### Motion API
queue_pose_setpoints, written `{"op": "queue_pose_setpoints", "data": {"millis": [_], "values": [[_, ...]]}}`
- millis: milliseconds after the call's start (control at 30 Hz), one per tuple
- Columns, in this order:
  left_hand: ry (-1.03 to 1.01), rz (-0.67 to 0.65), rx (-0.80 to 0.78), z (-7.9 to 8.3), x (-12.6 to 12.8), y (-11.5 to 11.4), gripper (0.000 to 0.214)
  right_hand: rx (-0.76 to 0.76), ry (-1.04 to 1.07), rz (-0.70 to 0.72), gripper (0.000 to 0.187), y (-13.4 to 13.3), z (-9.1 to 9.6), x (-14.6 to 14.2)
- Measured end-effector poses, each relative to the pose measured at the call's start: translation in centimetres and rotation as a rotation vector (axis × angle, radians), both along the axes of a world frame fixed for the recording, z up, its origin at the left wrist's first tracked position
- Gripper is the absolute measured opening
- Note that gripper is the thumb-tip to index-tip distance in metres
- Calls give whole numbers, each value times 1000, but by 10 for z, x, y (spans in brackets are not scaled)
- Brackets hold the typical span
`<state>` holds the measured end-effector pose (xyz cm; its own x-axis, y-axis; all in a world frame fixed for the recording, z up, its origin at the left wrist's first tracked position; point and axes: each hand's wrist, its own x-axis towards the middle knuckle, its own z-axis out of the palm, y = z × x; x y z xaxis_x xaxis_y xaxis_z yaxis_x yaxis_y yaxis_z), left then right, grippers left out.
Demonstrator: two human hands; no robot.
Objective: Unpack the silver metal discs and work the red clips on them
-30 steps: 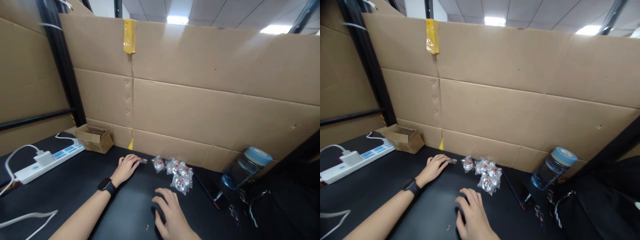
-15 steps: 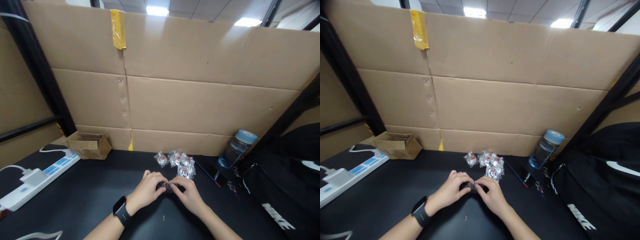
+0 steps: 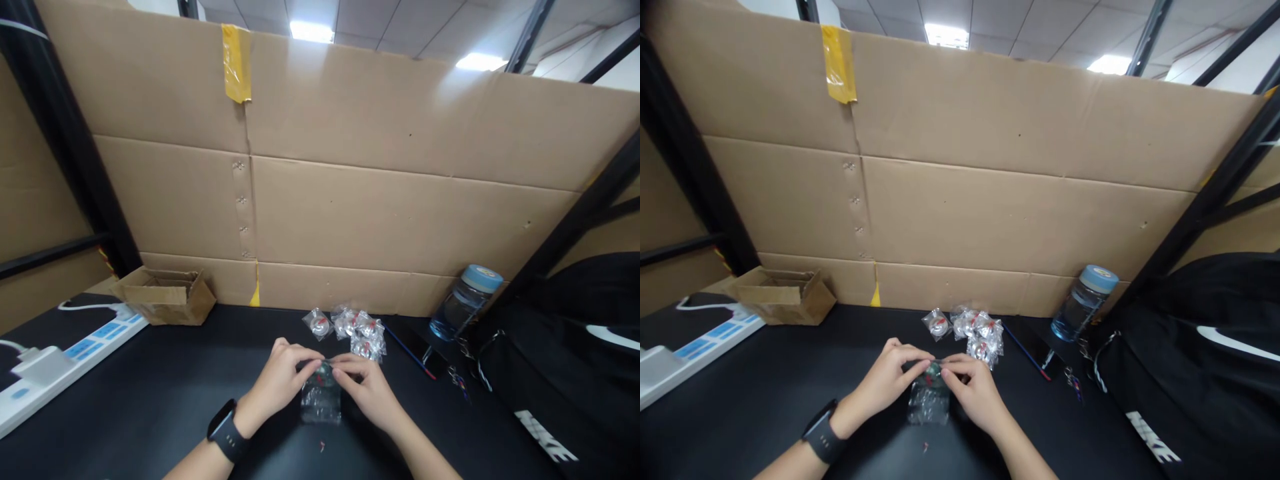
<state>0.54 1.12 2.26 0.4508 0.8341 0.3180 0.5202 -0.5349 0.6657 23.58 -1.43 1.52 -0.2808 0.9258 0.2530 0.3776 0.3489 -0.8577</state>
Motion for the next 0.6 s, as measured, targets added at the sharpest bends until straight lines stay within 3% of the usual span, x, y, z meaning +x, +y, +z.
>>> {"op": "queue_pose_setpoints", "data": {"millis": [167,367,600], "values": [[-99,17,-26,5,5,-6,24,50,17,-68,32,-5,8,7],[-477,6,-219,-8,8,0,29,108,196,-179,29,-3,6,8],[-644,101,-207,-10,12,-5,30,28,332,-136,44,-7,0,1]]}}
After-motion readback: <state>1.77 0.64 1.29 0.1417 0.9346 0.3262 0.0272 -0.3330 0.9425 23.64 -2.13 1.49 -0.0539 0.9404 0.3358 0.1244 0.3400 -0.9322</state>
